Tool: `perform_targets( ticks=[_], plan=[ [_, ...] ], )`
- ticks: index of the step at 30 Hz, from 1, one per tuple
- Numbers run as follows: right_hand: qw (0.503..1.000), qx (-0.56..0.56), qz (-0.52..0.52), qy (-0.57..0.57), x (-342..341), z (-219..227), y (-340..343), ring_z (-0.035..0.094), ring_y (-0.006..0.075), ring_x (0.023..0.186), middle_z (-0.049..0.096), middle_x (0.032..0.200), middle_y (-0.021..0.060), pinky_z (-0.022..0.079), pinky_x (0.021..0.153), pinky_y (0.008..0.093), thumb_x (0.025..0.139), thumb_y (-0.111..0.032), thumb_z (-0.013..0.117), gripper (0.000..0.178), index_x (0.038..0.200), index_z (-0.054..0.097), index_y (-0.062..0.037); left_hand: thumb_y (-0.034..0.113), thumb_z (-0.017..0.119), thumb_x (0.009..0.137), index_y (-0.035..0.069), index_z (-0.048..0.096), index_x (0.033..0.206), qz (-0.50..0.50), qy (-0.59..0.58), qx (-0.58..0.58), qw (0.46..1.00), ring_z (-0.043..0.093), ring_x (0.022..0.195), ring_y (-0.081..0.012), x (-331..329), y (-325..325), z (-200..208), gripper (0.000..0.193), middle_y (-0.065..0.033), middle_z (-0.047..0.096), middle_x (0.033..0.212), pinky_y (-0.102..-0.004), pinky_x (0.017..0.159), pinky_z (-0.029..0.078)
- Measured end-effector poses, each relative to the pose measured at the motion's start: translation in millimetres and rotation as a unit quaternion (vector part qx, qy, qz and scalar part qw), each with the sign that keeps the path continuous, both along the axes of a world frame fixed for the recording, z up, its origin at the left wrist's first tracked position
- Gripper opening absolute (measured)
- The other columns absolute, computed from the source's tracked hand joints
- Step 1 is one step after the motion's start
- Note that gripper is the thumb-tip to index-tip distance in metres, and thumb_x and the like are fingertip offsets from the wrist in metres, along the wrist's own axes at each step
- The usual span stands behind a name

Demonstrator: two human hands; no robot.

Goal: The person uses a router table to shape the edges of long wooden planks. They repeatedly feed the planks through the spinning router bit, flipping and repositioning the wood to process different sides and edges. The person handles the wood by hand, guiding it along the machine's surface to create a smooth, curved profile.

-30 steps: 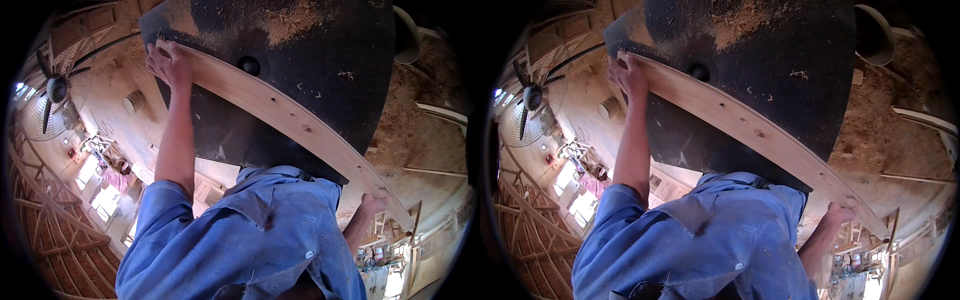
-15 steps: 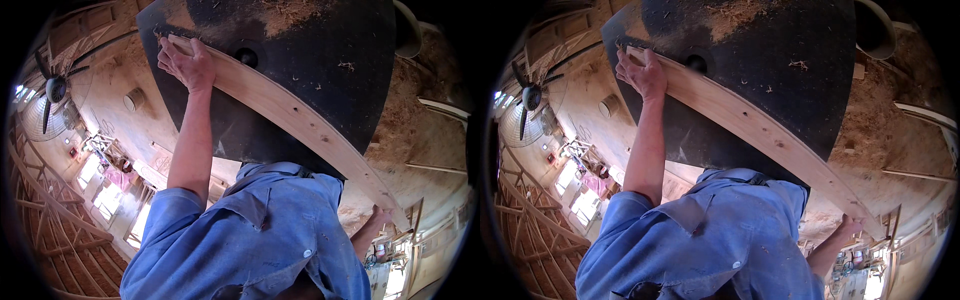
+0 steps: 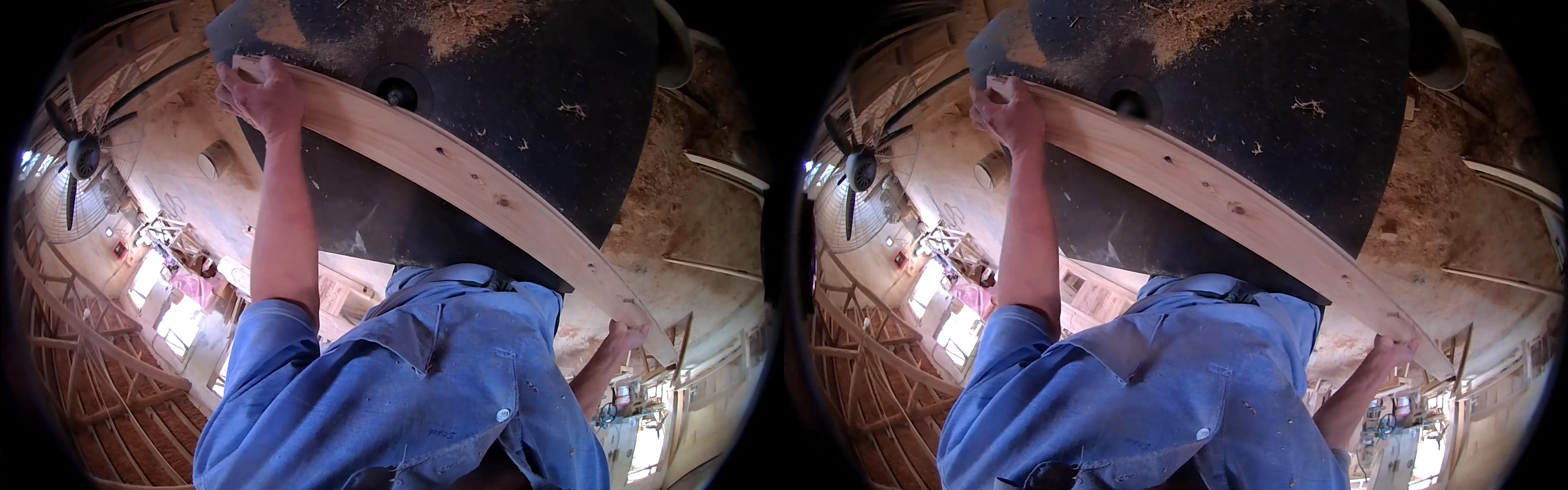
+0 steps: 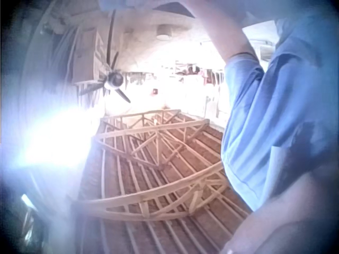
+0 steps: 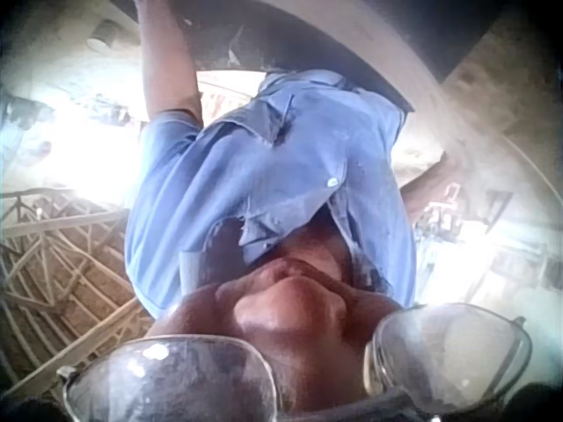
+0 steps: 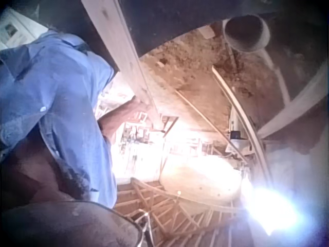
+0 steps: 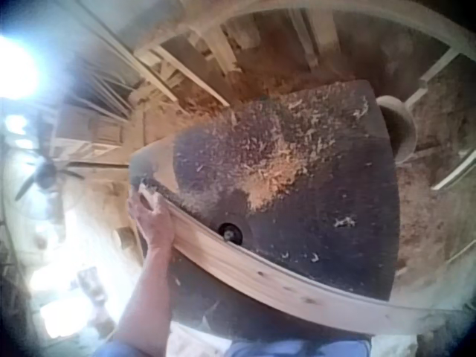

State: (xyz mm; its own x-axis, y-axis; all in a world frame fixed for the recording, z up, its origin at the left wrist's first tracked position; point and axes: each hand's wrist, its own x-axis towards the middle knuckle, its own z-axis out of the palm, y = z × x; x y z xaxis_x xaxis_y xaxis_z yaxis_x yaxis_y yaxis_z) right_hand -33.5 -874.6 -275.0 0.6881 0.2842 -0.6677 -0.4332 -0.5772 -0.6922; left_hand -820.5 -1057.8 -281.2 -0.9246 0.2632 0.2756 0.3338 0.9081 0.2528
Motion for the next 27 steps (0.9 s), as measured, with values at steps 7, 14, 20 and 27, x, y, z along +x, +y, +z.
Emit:
perform_targets(
  ticks=[7,14,20,27],
  plan=[
    [0.999,0.010,0.039,0.010,-40.6,7.3,11.6,0.056,0.0442,0.121,0.053,0.136,0.0250,0.048,0.100,0.0628,0.097,-0.043,0.038,0.063,0.139,0.046,0.0033,0.031,0.068,0.082,-0.008,0.038,0.144,0.017,0.009,0.000,1.000,0.038,0.128,-0.0411,-18.7,-8.3,-0.5,0.079,-0.0282,0.046,0.134,-0.0484,0.113,0.028],
    [0.997,0.021,0.065,-0.023,-110.2,16.2,9.2,0.051,0.0427,0.127,0.051,0.139,0.0235,0.045,0.106,0.0622,0.102,-0.045,0.035,0.060,0.142,0.042,0.0004,0.035,0.071,0.081,-0.008,0.042,0.142,0.023,0.024,0.012,0.999,0.037,0.131,-0.0401,-66.5,-28.2,-4.0,0.080,-0.0255,0.048,0.135,-0.0484,0.114,0.028],
    [0.995,0.014,0.095,0.016,-133.6,22.3,4.4,0.050,0.0452,0.128,0.049,0.141,0.0253,0.042,0.107,0.0633,0.103,-0.046,0.034,0.062,0.143,0.040,0.0008,0.048,0.063,0.091,-0.006,0.040,0.146,0.024,-0.015,0.024,0.999,0.025,0.143,-0.0426,-52.7,-39.6,-10.7,0.081,-0.0270,0.034,0.154,-0.0496,0.119,0.020],
    [0.998,0.019,0.040,0.051,-48.5,4.3,7.1,0.052,0.0424,0.127,0.053,0.139,0.0220,0.044,0.105,0.0624,0.098,-0.046,0.042,0.063,0.142,0.045,-0.0013,0.052,0.053,0.095,-0.009,0.030,0.150,0.088,-0.142,-0.014,0.986,0.013,0.147,-0.0488,123.1,22.0,3.8,0.086,-0.0324,0.011,0.160,-0.0551,0.121,0.013]
  ],
)
